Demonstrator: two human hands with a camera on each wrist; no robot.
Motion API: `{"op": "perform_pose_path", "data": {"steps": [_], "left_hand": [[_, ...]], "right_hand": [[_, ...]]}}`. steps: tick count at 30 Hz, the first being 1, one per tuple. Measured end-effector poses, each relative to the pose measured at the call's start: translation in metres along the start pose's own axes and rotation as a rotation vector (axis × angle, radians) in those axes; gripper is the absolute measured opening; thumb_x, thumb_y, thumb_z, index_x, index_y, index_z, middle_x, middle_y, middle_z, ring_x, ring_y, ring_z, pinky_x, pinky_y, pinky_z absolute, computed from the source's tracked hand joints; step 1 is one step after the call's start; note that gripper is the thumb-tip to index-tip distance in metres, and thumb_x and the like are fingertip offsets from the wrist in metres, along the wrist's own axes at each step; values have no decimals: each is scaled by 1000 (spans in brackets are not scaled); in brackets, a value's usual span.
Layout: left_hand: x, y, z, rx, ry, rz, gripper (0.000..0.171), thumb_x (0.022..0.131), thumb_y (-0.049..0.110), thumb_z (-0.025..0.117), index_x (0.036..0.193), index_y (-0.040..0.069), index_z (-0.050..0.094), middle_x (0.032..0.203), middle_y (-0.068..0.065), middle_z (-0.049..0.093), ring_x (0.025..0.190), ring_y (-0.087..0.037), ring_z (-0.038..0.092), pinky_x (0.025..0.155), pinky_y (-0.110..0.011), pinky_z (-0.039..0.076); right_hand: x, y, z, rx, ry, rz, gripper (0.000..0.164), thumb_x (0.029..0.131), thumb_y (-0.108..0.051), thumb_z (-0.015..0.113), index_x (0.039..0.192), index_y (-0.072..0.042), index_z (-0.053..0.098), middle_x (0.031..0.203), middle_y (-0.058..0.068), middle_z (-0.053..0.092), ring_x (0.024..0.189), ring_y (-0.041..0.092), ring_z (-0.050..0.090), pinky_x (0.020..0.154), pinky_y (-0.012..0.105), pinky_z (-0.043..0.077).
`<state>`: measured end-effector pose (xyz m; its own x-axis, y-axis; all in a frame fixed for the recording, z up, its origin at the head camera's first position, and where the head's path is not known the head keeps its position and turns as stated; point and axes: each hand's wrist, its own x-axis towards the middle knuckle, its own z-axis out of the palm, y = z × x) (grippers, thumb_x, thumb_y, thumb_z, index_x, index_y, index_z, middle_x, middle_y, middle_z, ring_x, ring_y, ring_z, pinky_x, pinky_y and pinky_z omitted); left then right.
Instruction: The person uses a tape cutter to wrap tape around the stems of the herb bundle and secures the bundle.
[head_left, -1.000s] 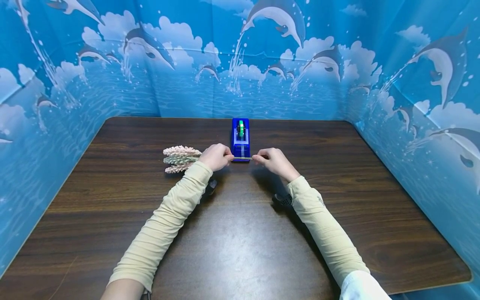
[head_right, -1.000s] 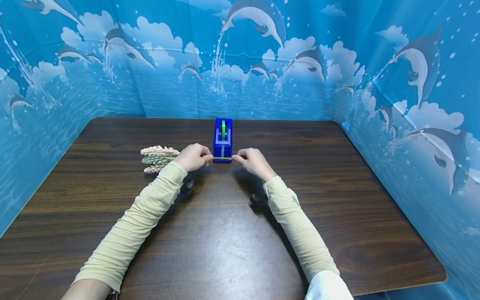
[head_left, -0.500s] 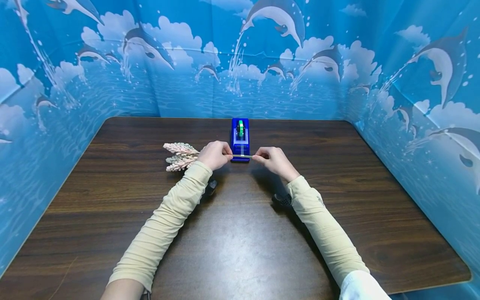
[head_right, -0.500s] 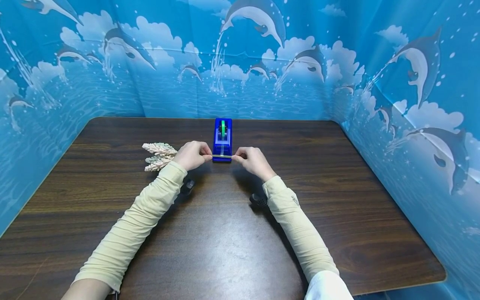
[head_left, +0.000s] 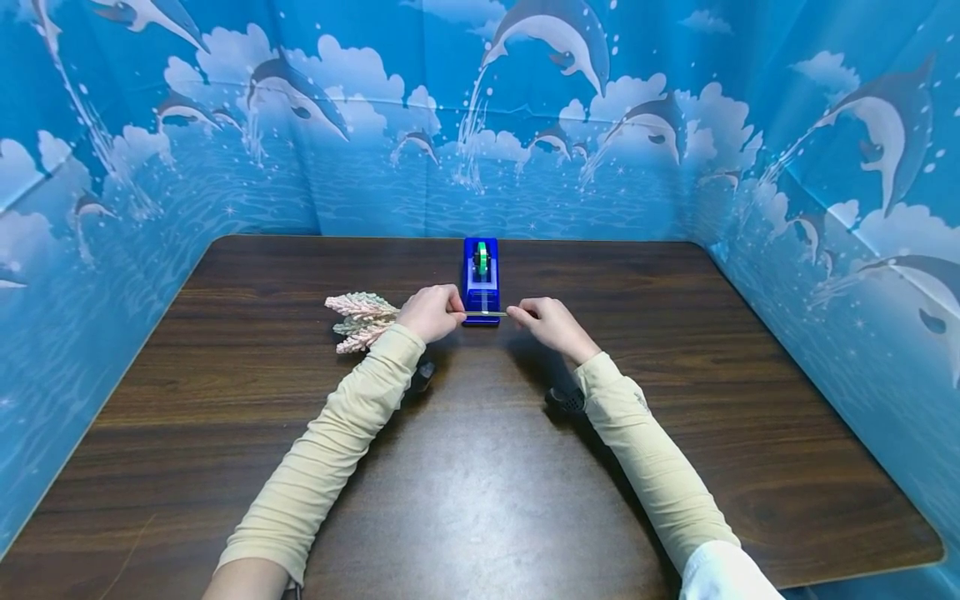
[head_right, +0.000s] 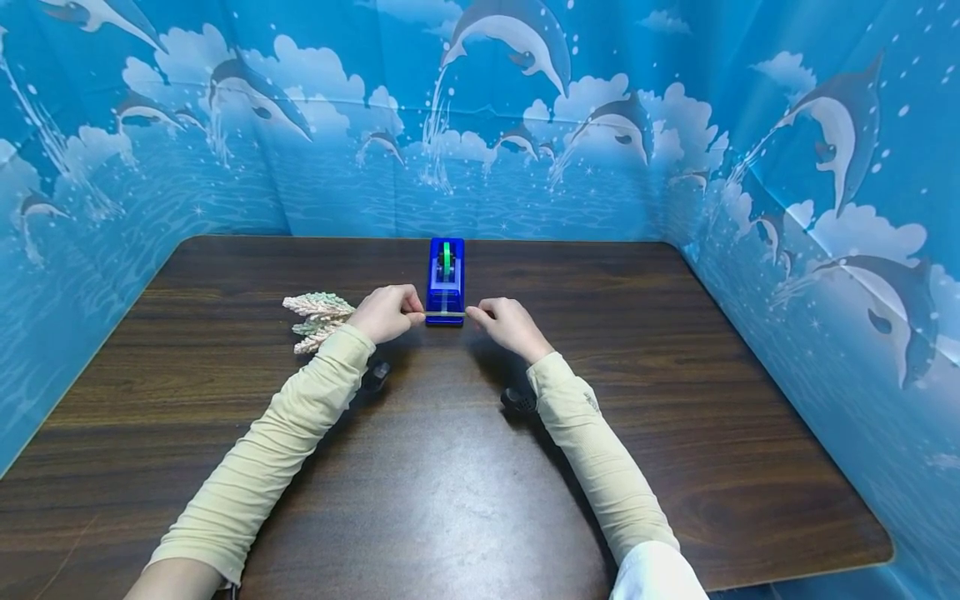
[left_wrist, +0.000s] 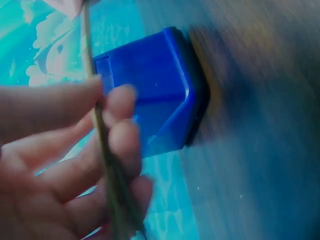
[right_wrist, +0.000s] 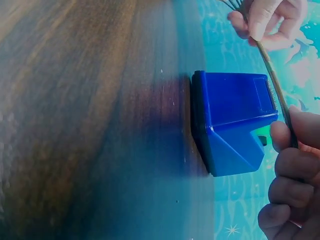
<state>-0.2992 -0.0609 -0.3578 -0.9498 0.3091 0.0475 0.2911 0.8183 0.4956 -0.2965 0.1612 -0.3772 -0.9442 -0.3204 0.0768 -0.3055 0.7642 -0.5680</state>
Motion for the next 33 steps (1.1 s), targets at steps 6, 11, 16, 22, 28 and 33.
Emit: {"op": "perform_pose_path", "data": {"steps": [6, 11, 16, 22, 28, 33], "left_hand": [[-1, 1, -1, 29, -77, 10, 28, 98, 27, 55, 100, 5, 71, 100, -11, 72, 89, -25, 62, 83, -40, 48], [0, 1, 1, 31, -33, 12, 25, 97, 26, 57, 92, 8, 73, 92, -8, 72, 82, -24, 61, 78, -39, 47], [-1, 0, 2, 8, 35, 33, 19, 94, 25, 63, 91, 9, 73, 92, -8, 74, 85, -26, 64, 79, -41, 48], [-1, 0, 3, -24, 86, 51, 15, 90, 23, 67, 89, 9, 73, 94, -6, 76, 88, -25, 68, 81, -40, 49], [-1, 1, 4, -11, 93, 38, 15, 89, 23, 68, 87, 9, 72, 94, -5, 76, 88, -25, 68, 79, -40, 50], [-1, 1, 4, -1, 22, 14, 21, 94, 28, 62, 90, 8, 70, 83, -5, 74, 81, -23, 67, 77, -39, 49]], "right_hand": [[1, 1, 0, 0, 37, -25, 35, 99, -29, 54, 77, -4, 65, 65, 0, 50, 61, 15, 43, 60, 27, 36], [0, 2, -2, -13, 64, -25, 34, 97, -29, 57, 78, -4, 67, 66, 1, 54, 63, 15, 45, 61, 26, 36], [-1, 1, -4, -12, 59, -29, 32, 97, -30, 59, 81, -4, 69, 70, 6, 60, 64, 15, 46, 61, 26, 38], [-1, 2, -5, -1, 75, -39, 28, 95, -29, 62, 82, -5, 71, 69, 4, 59, 64, 15, 46, 60, 27, 37], [-3, 1, -7, 2, 107, -46, 25, 93, -28, 65, 86, -5, 72, 71, 4, 61, 64, 15, 48, 60, 26, 38], [-4, 0, -7, 7, 127, -45, 18, 91, -26, 67, 86, -9, 71, 76, 5, 66, 67, 16, 51, 63, 27, 41]]}}
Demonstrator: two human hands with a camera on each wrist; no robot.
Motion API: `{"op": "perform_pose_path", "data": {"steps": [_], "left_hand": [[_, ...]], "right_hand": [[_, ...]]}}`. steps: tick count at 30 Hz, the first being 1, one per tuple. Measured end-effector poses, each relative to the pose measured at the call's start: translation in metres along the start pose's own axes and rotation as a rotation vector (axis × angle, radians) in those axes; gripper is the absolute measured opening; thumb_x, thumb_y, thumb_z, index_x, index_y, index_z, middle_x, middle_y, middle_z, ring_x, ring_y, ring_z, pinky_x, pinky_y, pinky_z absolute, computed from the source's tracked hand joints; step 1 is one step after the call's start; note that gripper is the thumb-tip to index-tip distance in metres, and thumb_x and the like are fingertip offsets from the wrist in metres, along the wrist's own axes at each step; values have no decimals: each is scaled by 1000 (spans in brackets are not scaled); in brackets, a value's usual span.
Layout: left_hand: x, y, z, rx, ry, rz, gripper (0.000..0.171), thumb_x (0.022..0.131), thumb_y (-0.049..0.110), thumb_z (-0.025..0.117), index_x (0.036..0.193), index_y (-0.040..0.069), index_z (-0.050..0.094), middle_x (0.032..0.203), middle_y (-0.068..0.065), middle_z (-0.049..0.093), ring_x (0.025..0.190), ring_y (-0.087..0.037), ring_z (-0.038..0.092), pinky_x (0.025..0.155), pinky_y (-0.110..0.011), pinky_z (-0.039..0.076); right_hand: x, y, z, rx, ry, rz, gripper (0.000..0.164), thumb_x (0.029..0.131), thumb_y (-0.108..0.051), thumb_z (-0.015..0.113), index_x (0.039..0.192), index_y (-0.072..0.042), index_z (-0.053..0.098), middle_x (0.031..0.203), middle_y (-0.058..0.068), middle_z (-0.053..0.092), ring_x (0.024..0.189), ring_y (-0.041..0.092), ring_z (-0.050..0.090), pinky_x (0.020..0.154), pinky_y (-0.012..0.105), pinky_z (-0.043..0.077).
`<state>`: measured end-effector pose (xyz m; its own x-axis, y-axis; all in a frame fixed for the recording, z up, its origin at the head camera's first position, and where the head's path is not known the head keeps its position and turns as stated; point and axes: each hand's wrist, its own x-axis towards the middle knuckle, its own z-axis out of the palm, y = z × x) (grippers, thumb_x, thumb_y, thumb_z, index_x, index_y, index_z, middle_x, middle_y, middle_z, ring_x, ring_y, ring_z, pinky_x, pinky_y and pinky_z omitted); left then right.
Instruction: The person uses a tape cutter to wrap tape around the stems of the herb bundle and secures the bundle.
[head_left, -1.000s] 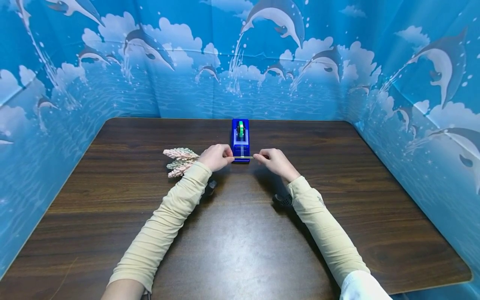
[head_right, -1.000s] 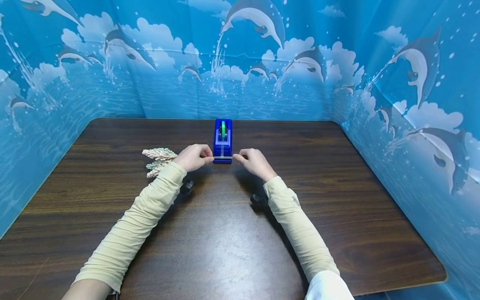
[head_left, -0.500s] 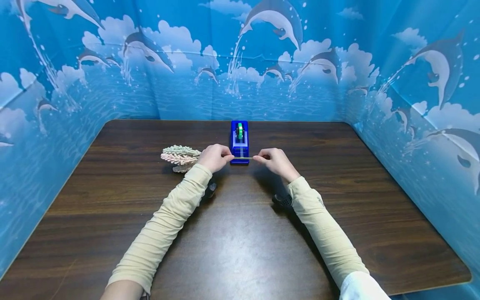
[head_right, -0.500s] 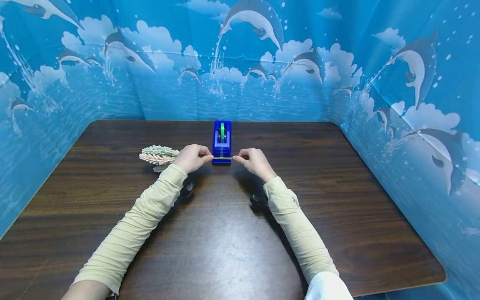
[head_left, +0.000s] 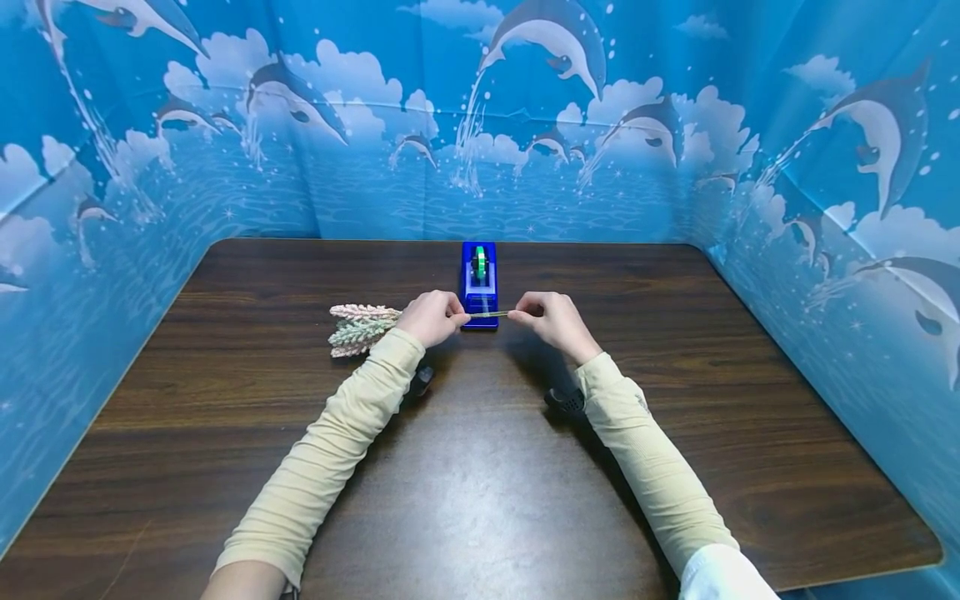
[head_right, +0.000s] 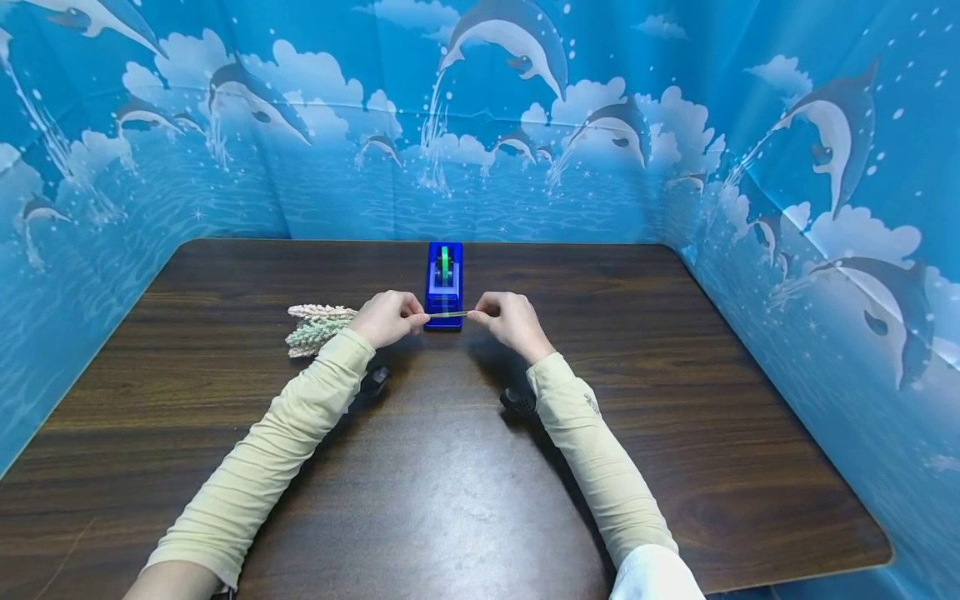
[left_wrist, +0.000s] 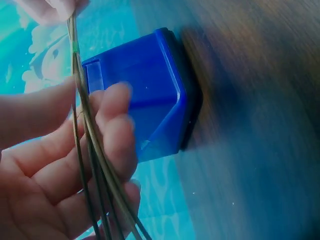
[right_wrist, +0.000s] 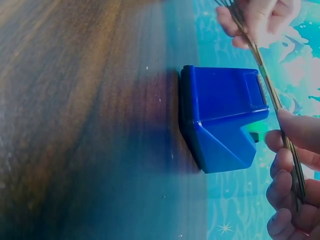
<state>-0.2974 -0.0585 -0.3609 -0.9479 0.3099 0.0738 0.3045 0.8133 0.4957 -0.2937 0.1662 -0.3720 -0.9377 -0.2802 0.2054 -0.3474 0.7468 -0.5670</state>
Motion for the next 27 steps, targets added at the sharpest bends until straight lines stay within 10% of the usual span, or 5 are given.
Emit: {"op": "perform_pose_path", "data": {"steps": [27], "left_hand": [[15, -6, -7, 29, 50, 61, 8, 86, 11, 66, 89, 6, 60, 88, -12, 69, 82, -31, 64, 76, -44, 49]], "right_hand": [[19, 1, 2, -30, -100, 24, 38, 100, -31, 53, 82, 0, 66, 66, 1, 52, 62, 15, 45, 60, 28, 37]]}}
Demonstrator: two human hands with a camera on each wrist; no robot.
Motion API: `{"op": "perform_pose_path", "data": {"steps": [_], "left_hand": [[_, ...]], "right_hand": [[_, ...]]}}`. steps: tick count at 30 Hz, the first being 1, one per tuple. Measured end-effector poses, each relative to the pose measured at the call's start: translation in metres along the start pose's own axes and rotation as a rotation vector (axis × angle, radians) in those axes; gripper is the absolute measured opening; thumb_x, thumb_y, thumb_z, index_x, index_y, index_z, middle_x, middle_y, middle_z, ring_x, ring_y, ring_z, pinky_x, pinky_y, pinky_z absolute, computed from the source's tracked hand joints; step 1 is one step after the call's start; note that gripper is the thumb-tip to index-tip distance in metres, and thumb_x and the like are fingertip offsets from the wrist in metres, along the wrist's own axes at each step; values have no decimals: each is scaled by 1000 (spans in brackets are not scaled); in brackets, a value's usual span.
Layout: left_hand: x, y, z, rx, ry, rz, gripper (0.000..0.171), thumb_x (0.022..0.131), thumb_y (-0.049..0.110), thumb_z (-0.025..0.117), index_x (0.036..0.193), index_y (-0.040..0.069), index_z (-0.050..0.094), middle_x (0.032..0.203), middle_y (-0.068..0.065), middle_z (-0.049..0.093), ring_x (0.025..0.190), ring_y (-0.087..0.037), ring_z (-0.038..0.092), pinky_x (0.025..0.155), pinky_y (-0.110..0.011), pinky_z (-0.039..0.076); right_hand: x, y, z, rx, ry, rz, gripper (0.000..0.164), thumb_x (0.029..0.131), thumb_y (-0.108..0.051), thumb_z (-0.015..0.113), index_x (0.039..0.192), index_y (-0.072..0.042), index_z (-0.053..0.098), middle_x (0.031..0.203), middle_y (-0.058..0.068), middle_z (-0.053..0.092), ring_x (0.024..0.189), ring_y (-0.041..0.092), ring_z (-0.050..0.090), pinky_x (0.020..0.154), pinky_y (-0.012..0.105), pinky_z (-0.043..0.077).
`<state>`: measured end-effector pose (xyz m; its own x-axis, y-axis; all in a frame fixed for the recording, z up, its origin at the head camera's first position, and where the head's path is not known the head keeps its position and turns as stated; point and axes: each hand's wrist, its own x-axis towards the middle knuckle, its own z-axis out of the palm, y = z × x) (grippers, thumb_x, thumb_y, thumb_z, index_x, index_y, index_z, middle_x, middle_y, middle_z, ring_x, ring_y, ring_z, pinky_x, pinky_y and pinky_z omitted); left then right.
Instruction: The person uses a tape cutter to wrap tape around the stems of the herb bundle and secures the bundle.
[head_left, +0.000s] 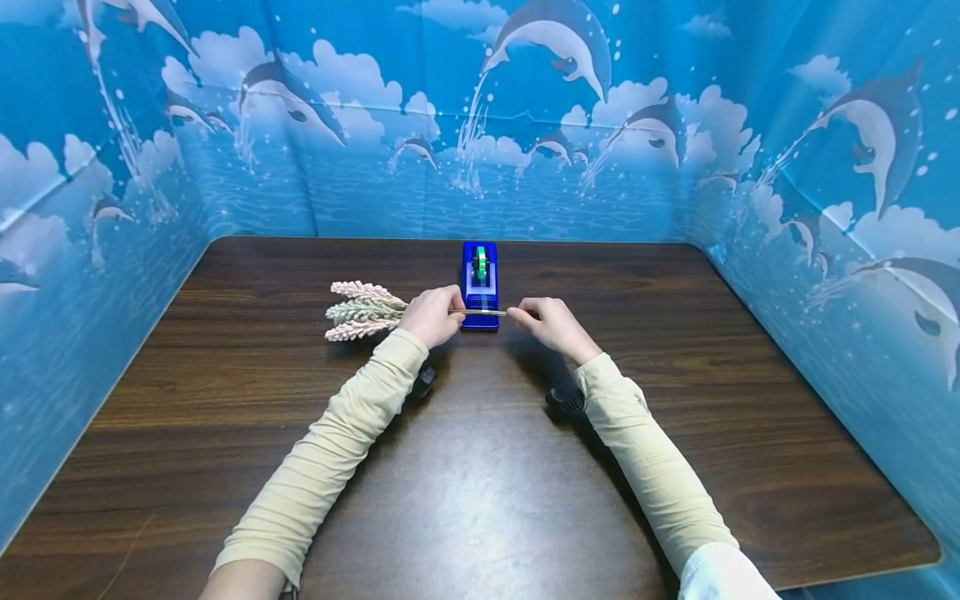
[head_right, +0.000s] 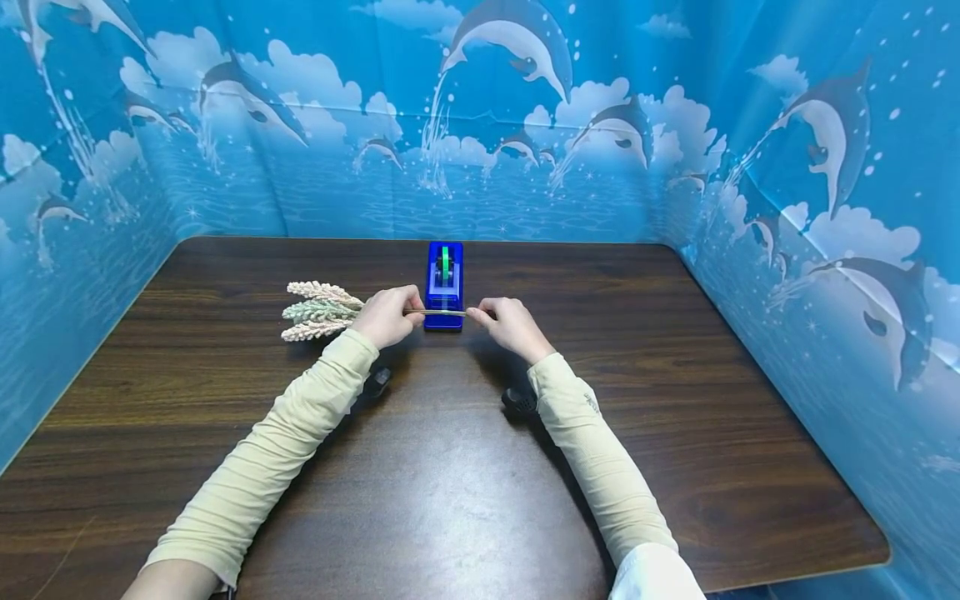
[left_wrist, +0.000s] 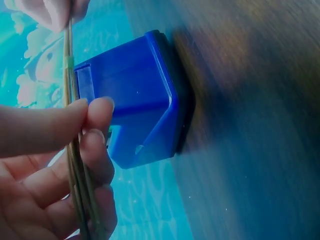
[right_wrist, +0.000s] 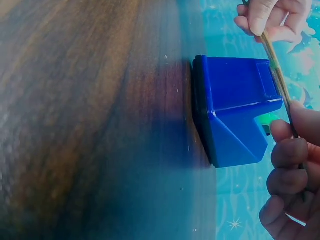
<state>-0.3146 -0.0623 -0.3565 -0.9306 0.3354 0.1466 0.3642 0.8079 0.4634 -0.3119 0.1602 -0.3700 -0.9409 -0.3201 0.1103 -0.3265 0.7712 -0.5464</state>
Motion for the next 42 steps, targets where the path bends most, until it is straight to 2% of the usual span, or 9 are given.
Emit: {"op": "perform_pose_path", "data": {"steps": [5, 11, 23, 30, 36, 42], "left_hand": [[0, 2, 2, -58, -3, 18, 12, 89, 17, 66, 85, 6, 65, 82, -10, 70, 77, -27, 62, 73, -40, 47], [-2, 4, 3, -73, 41, -2, 17, 90, 19, 65, 80, 6, 67, 75, -8, 69, 76, -26, 64, 72, -39, 47], [-11, 6, 11, -90, 119, -38, 10, 84, 14, 71, 79, 6, 66, 79, -8, 72, 78, -26, 65, 74, -41, 48], [-15, 8, 13, -102, 167, -43, 9, 82, 12, 73, 79, 5, 68, 80, -10, 73, 79, -27, 66, 74, -40, 49], [-14, 9, 13, -115, 143, -73, 7, 84, 11, 71, 84, 4, 68, 84, -11, 72, 82, -27, 66, 77, -40, 49], [-14, 10, 15, -117, 121, -94, 7, 85, 11, 69, 87, 5, 68, 86, -11, 72, 82, -26, 66, 77, -39, 49]], "right_hand": [[-1, 2, -1, -9, 27, -10, 31, 97, -27, 58, 82, -1, 67, 68, 2, 56, 63, 15, 46, 61, 27, 37], [-2, 1, -1, 2, 70, -31, 22, 93, -24, 64, 85, -5, 71, 70, 2, 59, 65, 15, 47, 61, 26, 37], [-13, 0, 3, -26, 80, -69, 24, 91, -25, 67, 84, -4, 72, 70, 2, 62, 65, 15, 49, 61, 26, 38], [-15, 2, 6, -33, 48, -85, 28, 95, -28, 62, 83, -4, 70, 68, 1, 59, 62, 13, 48, 59, 26, 38], [-16, 2, 9, -21, 38, -82, 36, 99, -30, 54, 73, -7, 59, 61, -1, 49, 56, 13, 45, 56, 26, 35], [-15, 2, 10, 0, 46, -61, 29, 97, -25, 58, 83, -1, 66, 65, 1, 51, 60, 15, 46, 57, 26, 35]]}}
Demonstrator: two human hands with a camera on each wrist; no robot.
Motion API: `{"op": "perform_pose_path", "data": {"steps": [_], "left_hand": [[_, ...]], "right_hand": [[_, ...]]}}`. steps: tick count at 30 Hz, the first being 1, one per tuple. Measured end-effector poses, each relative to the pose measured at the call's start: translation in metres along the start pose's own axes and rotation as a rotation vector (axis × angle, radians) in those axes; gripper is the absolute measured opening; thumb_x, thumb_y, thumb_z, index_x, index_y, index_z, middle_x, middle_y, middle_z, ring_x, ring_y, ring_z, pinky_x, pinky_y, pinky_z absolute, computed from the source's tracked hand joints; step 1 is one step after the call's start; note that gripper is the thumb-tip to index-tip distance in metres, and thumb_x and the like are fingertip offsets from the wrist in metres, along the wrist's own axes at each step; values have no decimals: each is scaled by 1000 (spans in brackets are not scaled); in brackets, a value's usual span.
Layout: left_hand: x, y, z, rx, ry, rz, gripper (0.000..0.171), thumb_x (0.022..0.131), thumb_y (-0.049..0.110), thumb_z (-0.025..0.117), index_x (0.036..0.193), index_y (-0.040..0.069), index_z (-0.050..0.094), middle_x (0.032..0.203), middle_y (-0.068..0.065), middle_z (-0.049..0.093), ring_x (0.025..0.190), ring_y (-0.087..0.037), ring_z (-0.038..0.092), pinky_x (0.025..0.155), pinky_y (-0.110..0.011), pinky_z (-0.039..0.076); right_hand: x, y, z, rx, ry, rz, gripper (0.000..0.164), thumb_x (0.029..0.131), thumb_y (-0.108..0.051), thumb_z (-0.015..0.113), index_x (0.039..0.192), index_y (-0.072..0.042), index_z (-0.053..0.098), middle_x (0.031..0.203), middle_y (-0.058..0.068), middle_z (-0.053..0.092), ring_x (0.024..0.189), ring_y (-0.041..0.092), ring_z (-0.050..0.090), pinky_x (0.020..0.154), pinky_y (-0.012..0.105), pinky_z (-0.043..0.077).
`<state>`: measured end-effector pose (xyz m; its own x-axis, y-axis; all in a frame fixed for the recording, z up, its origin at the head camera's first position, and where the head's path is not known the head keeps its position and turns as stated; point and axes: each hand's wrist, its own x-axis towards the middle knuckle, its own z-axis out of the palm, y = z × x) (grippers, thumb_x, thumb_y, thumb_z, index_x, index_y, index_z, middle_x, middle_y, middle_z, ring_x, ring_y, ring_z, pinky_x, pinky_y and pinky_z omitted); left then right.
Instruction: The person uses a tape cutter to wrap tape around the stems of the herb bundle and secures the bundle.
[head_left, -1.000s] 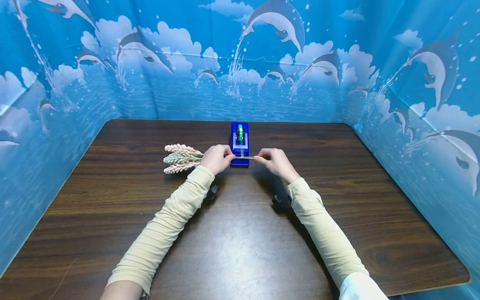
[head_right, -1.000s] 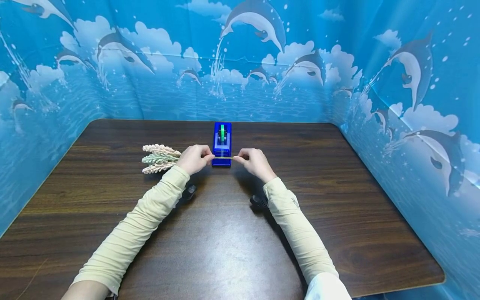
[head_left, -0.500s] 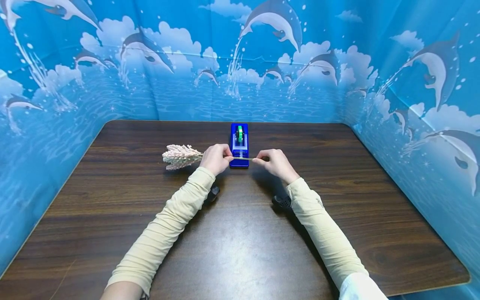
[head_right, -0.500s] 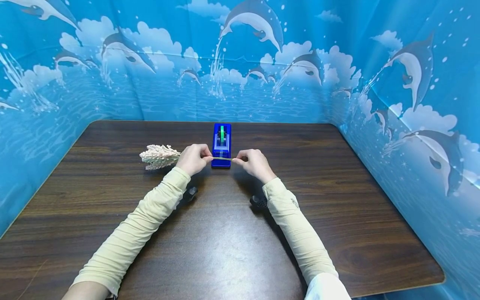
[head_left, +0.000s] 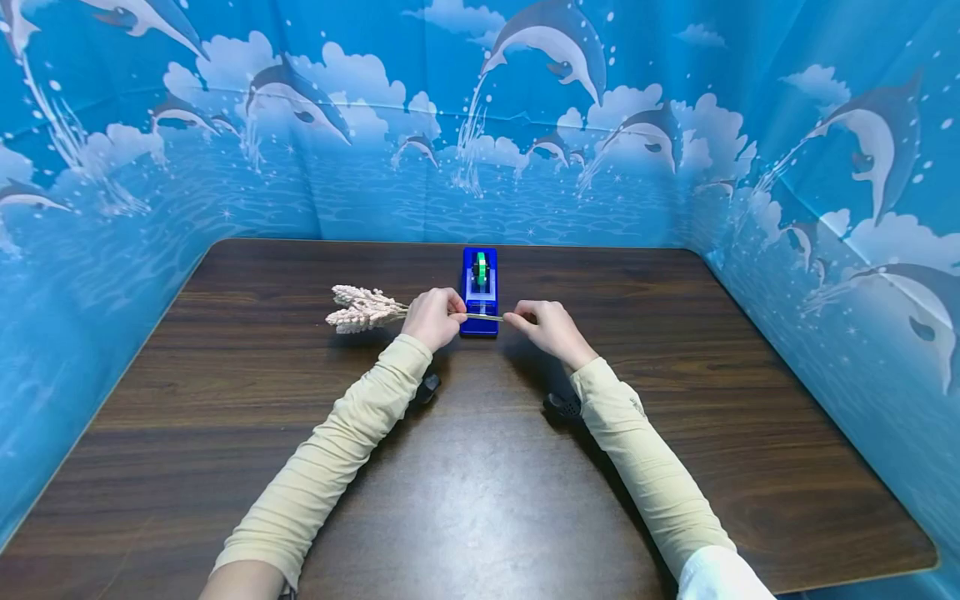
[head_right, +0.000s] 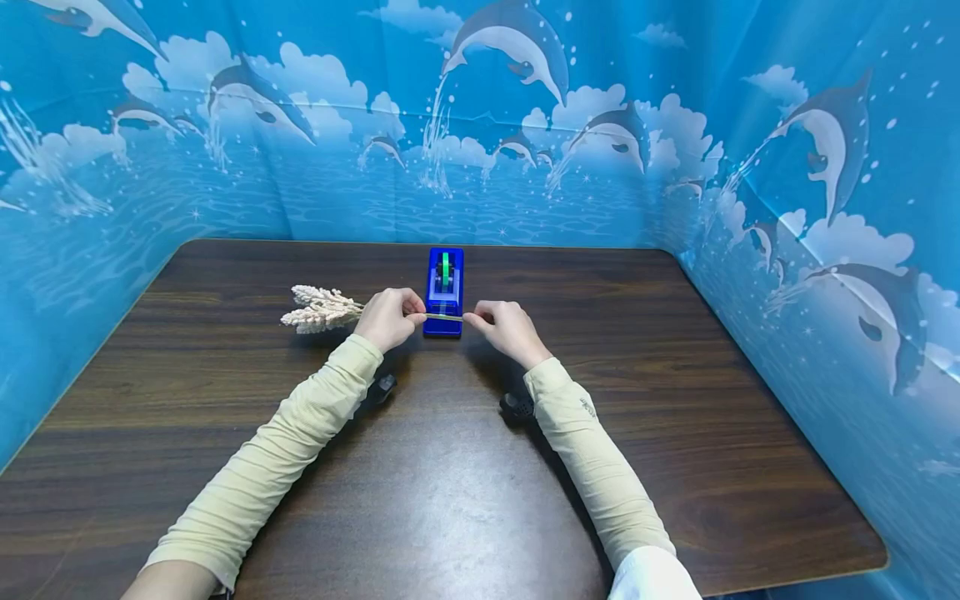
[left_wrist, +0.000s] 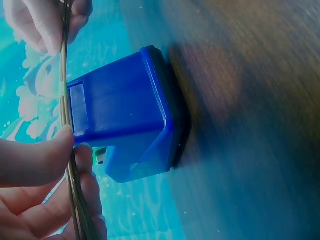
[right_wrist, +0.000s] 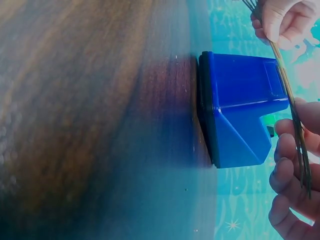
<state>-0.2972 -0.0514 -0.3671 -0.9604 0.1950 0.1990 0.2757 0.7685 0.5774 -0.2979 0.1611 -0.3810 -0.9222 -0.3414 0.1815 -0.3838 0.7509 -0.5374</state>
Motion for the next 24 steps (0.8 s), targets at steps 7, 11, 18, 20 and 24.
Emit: {"op": "perform_pose_path", "data": {"steps": [7, 11, 18, 20, 24], "left_hand": [[-1, -2, 1, 31, -17, 8, 5, 87, 11, 67, 87, 7, 63, 81, -9, 68, 81, -28, 64, 79, -40, 47], [-2, -4, 2, 61, -32, 24, 5, 88, 12, 65, 88, 8, 61, 80, -8, 67, 83, -29, 63, 85, -42, 45], [0, -5, 2, 88, -102, 89, 6, 90, 7, 59, 89, 8, 53, 80, -8, 63, 82, -30, 62, 80, -43, 47], [1, -6, 2, 91, -118, 102, 8, 90, 5, 58, 89, 9, 51, 80, -9, 62, 81, -30, 62, 78, -43, 48], [2, -6, 1, 90, -106, 128, 10, 88, 5, 60, 89, 8, 51, 81, -10, 64, 80, -31, 63, 77, -44, 48]], "right_hand": [[0, -1, 2, 40, 12, 33, 25, 95, -26, 62, 90, -2, 69, 72, 4, 59, 66, 17, 49, 60, 26, 39], [0, -1, 3, 58, 14, 28, 24, 95, -25, 62, 91, -2, 68, 72, 4, 58, 66, 18, 49, 60, 27, 40], [2, 0, 1, 20, 43, 14, 18, 96, -26, 61, 88, -9, 62, 75, 3, 60, 68, 17, 50, 64, 28, 41], [2, 0, 1, 10, 33, 22, 18, 96, -27, 61, 89, -10, 61, 77, 3, 60, 69, 17, 50, 65, 28, 41], [3, 0, 1, 8, -13, 49, 28, 99, -29, 54, 91, -5, 65, 78, 6, 61, 68, 17, 48, 65, 29, 40]]}}
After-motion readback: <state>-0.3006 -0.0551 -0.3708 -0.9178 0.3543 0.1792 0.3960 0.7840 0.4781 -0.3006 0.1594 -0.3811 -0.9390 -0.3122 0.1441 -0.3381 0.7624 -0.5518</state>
